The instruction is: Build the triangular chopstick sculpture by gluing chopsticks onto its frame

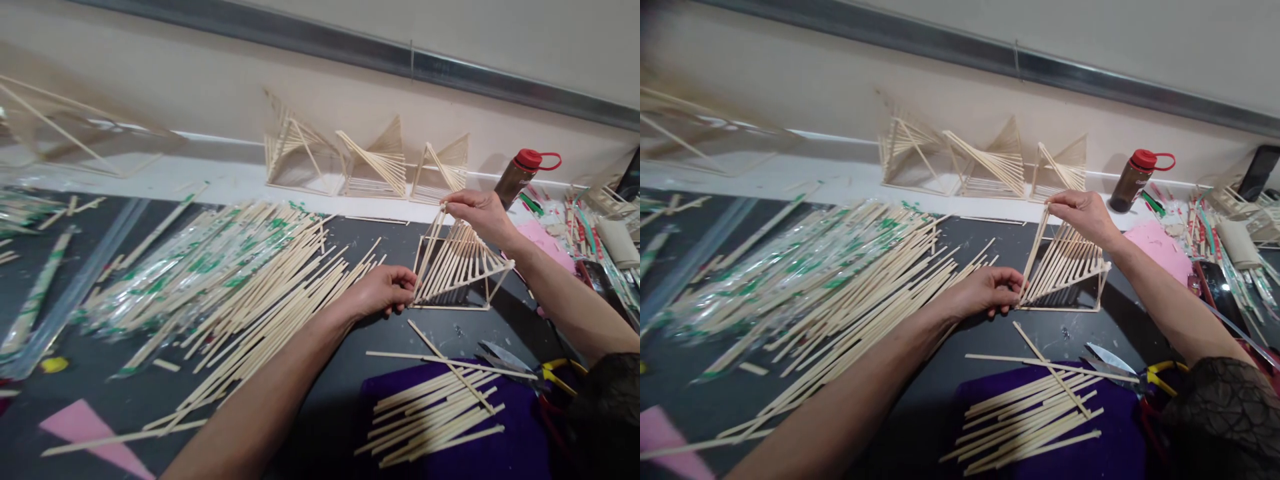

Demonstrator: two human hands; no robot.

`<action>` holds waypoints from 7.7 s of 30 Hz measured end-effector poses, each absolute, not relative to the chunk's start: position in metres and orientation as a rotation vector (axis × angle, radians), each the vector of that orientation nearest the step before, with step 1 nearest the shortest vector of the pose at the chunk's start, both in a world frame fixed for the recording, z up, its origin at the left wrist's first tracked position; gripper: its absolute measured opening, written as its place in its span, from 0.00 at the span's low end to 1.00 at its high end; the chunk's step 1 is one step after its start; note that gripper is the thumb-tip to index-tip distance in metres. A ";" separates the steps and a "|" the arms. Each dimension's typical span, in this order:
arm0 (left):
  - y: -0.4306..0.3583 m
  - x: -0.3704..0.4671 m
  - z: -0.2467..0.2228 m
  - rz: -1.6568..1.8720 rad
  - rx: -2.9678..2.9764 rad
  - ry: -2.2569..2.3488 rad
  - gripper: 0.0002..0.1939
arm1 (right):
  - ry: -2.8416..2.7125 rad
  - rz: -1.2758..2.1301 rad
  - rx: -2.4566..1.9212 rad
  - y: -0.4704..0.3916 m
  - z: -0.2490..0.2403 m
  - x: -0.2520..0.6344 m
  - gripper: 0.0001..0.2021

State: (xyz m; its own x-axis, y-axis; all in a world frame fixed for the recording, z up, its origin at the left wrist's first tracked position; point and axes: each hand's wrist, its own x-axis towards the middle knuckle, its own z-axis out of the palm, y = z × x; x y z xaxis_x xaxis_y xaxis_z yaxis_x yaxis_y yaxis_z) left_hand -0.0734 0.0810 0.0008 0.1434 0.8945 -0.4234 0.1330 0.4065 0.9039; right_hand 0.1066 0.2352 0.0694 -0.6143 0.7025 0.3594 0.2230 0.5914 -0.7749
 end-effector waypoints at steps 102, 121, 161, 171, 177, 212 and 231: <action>0.130 -0.037 0.034 1.134 1.074 1.425 0.15 | -2.337 0.580 -0.850 0.224 0.066 0.125 0.10; 0.131 -0.030 0.031 1.248 0.994 1.437 0.12 | -2.317 0.673 -0.771 0.221 0.067 0.125 0.11; 0.135 -0.024 0.036 1.211 1.006 1.563 0.11 | -1.950 0.636 -2.061 0.151 0.021 0.306 0.18; 0.136 -0.029 0.031 1.238 1.038 1.522 0.14 | -1.572 0.764 -1.821 0.148 0.007 0.302 0.14; 0.134 -0.028 0.032 1.247 1.014 1.521 0.15 | -1.400 0.952 -1.563 0.139 0.022 0.286 0.18; 0.128 -0.029 0.045 1.164 0.947 1.540 0.13 | -1.678 1.384 -0.968 0.187 0.061 0.192 0.08; 0.127 -0.030 0.043 1.155 0.950 1.564 0.13 | -1.790 1.295 -1.005 0.187 0.061 0.190 0.07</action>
